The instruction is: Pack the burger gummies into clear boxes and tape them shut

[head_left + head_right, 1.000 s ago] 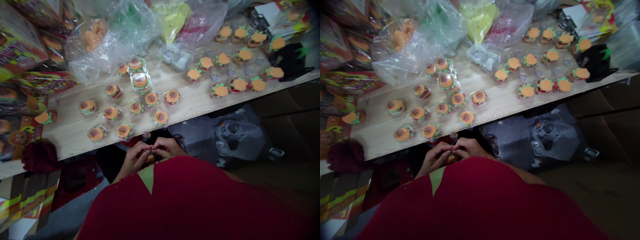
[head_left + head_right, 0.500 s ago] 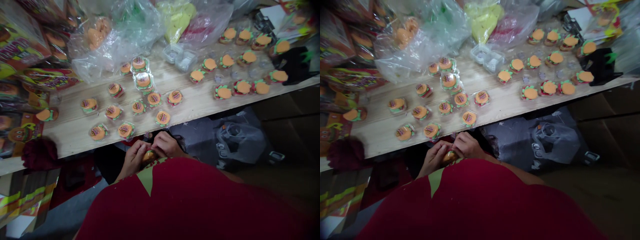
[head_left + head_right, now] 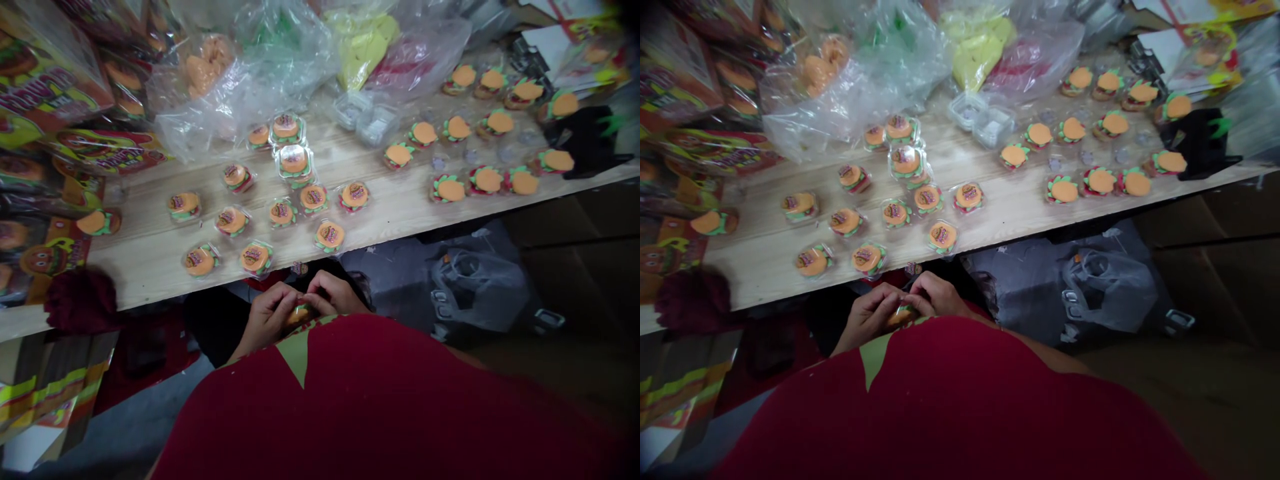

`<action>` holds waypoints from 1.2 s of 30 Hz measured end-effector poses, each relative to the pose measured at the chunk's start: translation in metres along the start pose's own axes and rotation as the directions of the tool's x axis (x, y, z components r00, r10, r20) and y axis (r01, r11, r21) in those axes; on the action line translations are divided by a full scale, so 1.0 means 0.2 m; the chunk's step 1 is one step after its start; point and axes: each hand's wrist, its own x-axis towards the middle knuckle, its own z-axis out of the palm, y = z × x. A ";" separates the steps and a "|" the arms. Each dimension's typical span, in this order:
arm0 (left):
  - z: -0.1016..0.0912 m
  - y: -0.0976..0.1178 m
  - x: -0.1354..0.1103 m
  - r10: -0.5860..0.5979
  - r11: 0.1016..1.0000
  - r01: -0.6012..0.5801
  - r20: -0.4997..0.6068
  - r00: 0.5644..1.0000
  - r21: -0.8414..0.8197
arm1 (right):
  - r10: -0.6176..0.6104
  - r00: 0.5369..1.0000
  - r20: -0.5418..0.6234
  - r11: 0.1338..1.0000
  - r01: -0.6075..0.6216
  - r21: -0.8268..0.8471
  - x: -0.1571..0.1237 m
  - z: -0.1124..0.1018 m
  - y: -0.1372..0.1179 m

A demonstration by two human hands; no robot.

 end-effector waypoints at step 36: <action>0.13 -0.01 0.06 -0.383 0.773 0.153 -0.261 0.886 -0.616 | -0.112 0.991 -0.079 0.989 0.118 0.084 -0.06 -0.05 0.10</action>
